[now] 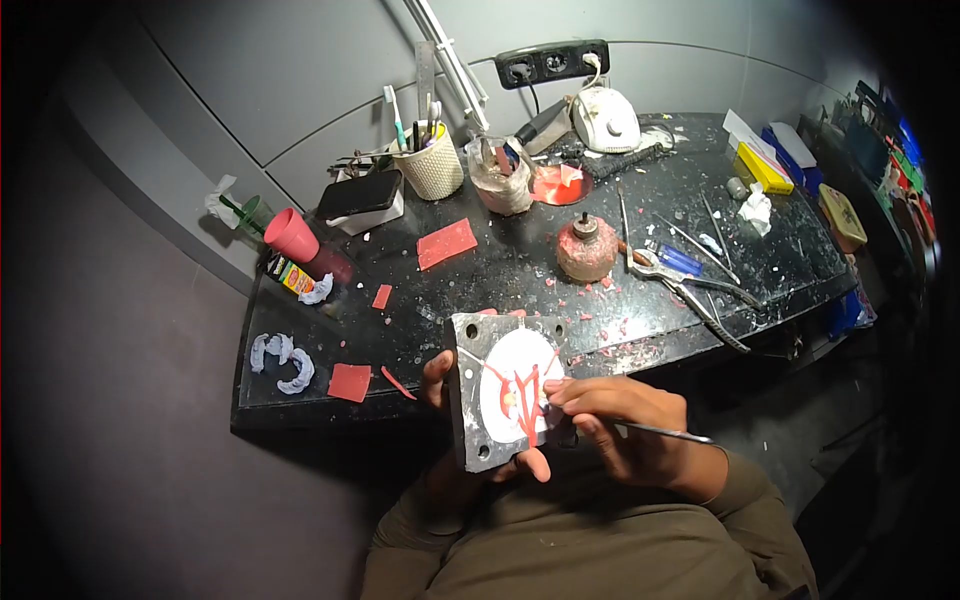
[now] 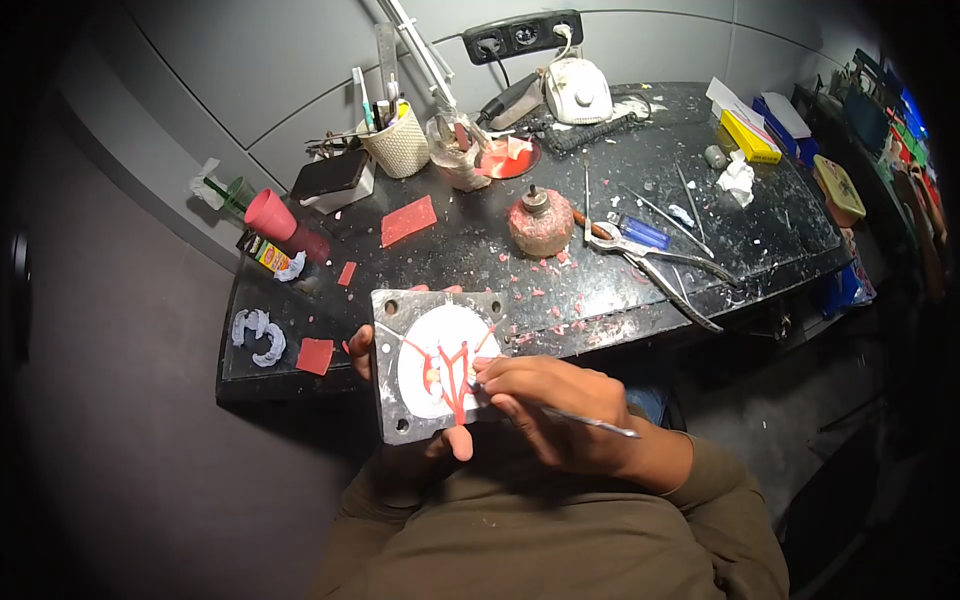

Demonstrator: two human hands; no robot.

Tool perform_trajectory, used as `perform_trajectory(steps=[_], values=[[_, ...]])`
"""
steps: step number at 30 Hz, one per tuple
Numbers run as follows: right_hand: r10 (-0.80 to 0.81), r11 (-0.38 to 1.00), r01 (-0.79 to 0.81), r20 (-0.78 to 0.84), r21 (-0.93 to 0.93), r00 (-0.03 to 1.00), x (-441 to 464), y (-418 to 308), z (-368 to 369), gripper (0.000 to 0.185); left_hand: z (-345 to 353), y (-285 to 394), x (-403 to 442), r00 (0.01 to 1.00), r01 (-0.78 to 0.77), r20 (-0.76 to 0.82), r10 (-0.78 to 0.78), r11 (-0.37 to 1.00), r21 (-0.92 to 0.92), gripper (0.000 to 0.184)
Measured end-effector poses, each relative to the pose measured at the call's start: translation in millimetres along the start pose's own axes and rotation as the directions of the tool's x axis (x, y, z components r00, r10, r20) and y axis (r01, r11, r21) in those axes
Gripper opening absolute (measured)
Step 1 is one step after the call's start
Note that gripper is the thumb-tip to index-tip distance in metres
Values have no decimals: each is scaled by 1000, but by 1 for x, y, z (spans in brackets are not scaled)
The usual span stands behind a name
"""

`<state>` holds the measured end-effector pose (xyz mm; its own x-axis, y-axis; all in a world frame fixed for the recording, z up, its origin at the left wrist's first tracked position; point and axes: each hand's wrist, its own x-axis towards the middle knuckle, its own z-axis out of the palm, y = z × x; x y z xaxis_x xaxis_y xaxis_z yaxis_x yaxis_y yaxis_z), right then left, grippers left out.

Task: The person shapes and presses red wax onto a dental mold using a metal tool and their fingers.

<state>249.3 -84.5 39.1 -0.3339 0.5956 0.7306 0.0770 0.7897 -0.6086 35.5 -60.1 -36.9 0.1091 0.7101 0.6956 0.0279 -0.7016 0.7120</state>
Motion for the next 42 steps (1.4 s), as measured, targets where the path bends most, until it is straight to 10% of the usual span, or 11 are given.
perform_trajectory(steps=[10, 13, 16, 22, 25, 31, 34, 37, 40, 42], values=[[-51, 999, 51, 28, 13, 998, -1, 3, 8, 16, -12, 7, 4, 972, -218, 189, 138, 828, 517, 134], [-71, 997, 69, 30, 37, 997, -3, 4, 10, 19, -11, 12, 2, 997, -77, 23, 74, 958, 276, 142], [9, 999, -9, 6, -33, 1000, -3, 0, 9, 20, -27, 21, 4, 922, -385, 339, 186, 542, 747, 134], [-58, 998, 59, -31, 34, 998, -6, 5, 16, 21, -23, 33, 9, 934, -261, 350, -68, 537, 802, 130], [-64, 996, 66, -38, 53, 997, -4, 5, 15, 21, -21, 1, 0, 927, -341, 180, 328, 541, 769, 126], [-91, 996, 90, -72, -17, 993, -6, 6, 20, 21, -21, 30, 0, 971, -216, 236, 25, 505, 835, 124], [-127, 992, 127, -20, -3, 992, -3, 4, 15, 21, -22, 22, 1, 940, -329, 251, 230, 422, 845, 125], [-50, 998, 47, -64, -46, 997, -5, 3, 16, 20, -26, 27, -3, 949, -273, 314, -16, 452, 849, 125], [-64, 998, 64, -51, 4, 997, -5, 4, 15, 19, -16, 4, 0, 931, -321, 163, 327, 519, 792, 126], [-70, 997, 71, -44, 30, 997, -3, 4, 14, 19, -21, 0, 0, 954, -299, 202, 222, 655, 694, 129]])
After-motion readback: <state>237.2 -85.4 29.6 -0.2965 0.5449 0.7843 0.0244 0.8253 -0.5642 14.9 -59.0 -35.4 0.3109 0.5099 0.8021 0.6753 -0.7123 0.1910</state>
